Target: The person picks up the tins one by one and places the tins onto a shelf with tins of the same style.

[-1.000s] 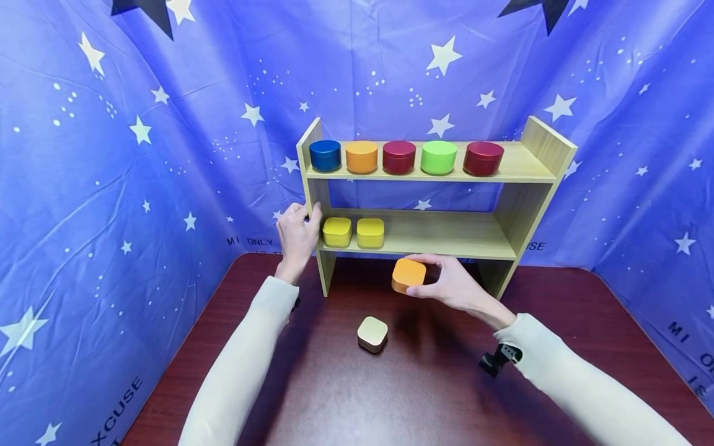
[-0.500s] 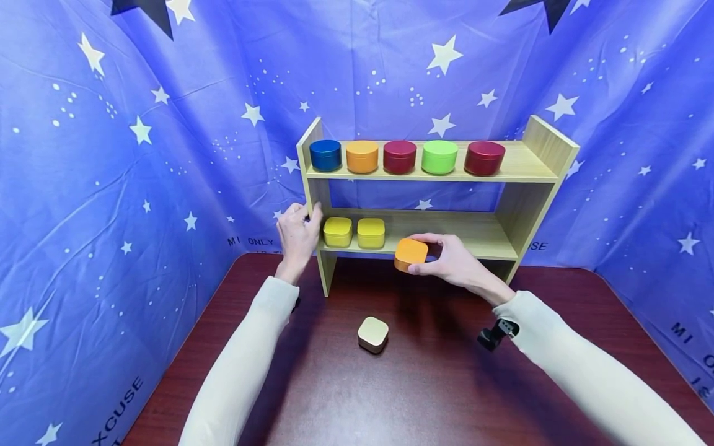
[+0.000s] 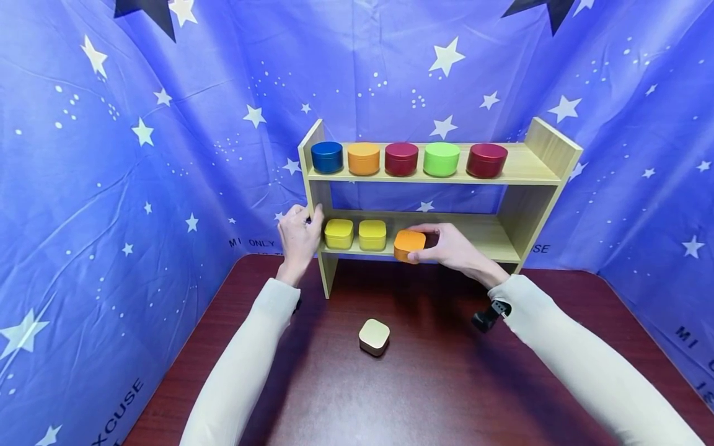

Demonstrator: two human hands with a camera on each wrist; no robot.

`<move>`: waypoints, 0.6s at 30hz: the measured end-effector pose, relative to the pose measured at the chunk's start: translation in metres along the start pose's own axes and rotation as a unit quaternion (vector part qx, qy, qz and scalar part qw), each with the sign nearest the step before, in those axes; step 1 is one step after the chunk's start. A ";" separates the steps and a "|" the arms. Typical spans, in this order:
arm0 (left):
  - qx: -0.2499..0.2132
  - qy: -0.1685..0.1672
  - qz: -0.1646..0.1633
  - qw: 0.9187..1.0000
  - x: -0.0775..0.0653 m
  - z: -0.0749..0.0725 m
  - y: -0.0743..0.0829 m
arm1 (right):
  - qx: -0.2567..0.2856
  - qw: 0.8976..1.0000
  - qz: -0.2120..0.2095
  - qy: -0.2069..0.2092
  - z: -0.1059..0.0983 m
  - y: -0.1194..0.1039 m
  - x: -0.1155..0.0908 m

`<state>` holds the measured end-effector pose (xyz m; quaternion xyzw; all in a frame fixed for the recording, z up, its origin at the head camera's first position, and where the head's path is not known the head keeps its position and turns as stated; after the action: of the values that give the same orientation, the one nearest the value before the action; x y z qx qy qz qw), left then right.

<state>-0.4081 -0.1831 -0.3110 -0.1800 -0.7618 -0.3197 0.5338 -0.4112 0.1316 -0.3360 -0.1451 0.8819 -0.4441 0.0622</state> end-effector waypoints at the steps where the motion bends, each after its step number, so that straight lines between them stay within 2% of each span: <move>1: 0.000 0.000 0.001 1.000 0.000 0.000 0.000 | -0.001 1.000 0.002 -0.002 -0.001 0.000 0.001; 11: 0.000 0.002 0.002 1.000 0.000 0.000 0.001 | 0.028 0.998 0.039 -0.041 -0.004 0.007 0.020; 18: -0.002 0.000 -0.001 1.000 0.000 0.000 0.001 | 0.012 0.999 0.038 -0.036 -0.004 0.008 0.028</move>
<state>-0.4072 -0.1822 -0.3105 -0.1802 -0.7613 -0.3217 0.5334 -0.4404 0.1309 -0.3393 -0.1264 0.8785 -0.4468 0.1125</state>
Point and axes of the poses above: each hand's wrist, its own x-axis towards the middle knuckle, its own z-axis out of the palm, y = z × x, the point moved 7 cm from there along x, towards the middle knuckle, and after that the axes turned 11 degrees about z, right-handed, at the moved point
